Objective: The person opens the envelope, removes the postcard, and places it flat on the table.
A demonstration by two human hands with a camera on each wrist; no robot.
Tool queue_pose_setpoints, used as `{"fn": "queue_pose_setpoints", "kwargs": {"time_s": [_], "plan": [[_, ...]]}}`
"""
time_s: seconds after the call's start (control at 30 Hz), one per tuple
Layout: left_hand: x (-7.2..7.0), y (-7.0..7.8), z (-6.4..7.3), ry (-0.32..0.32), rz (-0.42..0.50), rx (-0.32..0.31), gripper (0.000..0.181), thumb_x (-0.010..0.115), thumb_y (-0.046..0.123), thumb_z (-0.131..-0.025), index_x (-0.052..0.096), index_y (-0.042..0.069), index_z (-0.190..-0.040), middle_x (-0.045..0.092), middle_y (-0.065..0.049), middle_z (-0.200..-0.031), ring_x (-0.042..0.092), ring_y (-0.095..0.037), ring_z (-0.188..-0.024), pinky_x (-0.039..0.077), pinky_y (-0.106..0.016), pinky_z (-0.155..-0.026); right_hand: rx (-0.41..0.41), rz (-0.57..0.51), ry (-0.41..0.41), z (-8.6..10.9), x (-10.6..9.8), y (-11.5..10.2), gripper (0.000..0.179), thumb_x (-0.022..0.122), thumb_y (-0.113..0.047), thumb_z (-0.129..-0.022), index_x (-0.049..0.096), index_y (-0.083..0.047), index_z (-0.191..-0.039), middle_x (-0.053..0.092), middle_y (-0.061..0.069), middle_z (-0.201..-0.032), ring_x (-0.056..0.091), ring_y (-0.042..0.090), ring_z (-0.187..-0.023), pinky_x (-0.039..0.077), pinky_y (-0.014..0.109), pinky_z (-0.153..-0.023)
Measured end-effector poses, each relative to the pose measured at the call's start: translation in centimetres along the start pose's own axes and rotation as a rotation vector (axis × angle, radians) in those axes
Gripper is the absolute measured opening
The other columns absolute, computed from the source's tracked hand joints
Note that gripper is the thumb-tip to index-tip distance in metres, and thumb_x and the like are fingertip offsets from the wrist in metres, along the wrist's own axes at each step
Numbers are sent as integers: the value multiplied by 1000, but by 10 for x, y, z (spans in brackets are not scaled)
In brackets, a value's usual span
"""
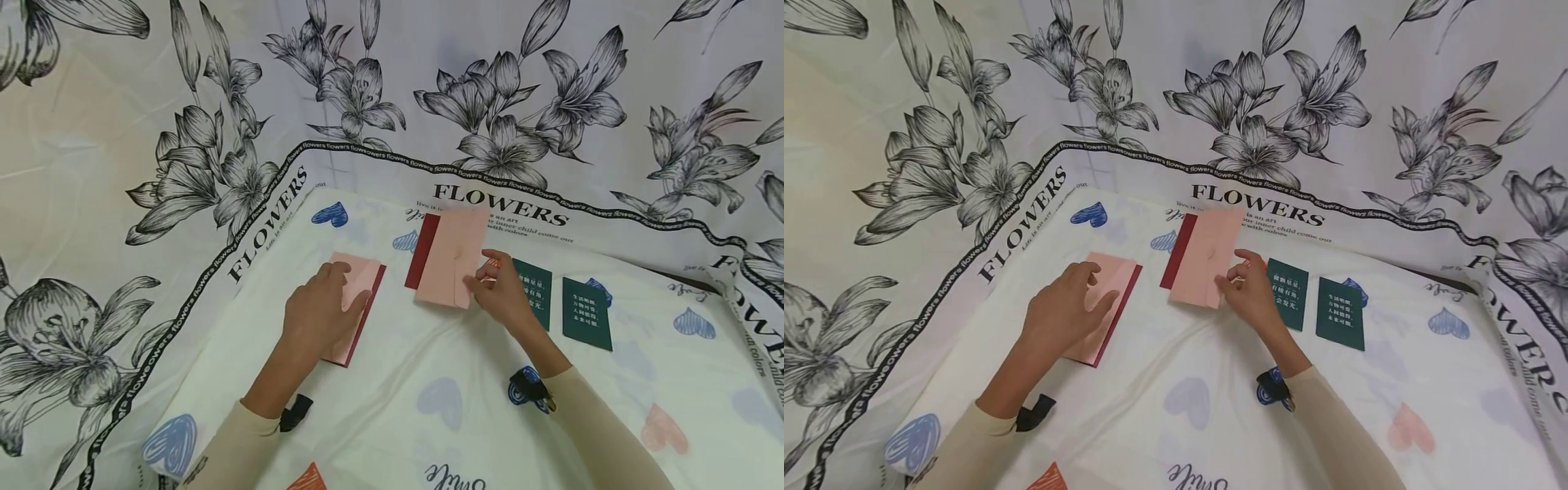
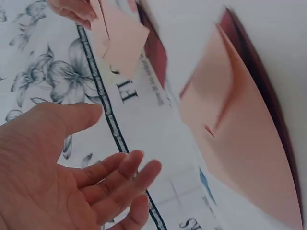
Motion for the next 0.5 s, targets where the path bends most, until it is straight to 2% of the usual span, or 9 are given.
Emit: {"fn": "queue_pose_setpoints", "kwargs": {"time_s": [0.1,0.2,0.3,0.43,0.5], "plan": [[2,10,2,-50,136,15,58,67,51,-101,57,11,-142,69,-3,-122,72,-23,-95,57,-43,-68,8,-72,-9,16,-2,-11,72,73,-24,-103,29,-10,-158,65,17,-105,69,25,-80,56,28,-70],[3,22,4,-80,297,46,57,65,53,-102,56,16,-144,68,3,-123,71,-16,-108,59,-43,-76,-36,-102,-23,34,-3,-29,71,73,-23,-102,32,-11,-158,66,14,-103,70,25,-77,59,29,-71],[7,35,8,-131,502,63,59,62,56,-104,51,19,-149,67,6,-127,70,-13,-112,58,-46,-88,-94,-152,-58,54,1,-47,65,73,-19,-102,35,-11,-155,66,15,-101,68,24,-70,57,28,-64],[24,53,20,-282,805,24,69,57,60,-105,37,23,-159,61,5,-142,70,-14,-118,58,-46,-96,-140,-204,-122,81,12,-63,62,72,-15,-103,37,-14,-154,65,15,-100,62,21,-62,49,30,-54],[33,60,25,-332,955,-7,67,56,54,-107,33,22,-161,58,0,-147,71,-18,-119,59,-46,-96,-139,-216,-142,92,17,-66,62,72,-15,-103,37,-16,-154,64,13,-99,60,20,-60,47,31,-52]]}}
Point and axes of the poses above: each hand's wrist, its own z-axis away from the middle knuckle, its own x-axis out of the palm, y = z × x, the point moved 9 cm from there along -z, towards the middle knuckle
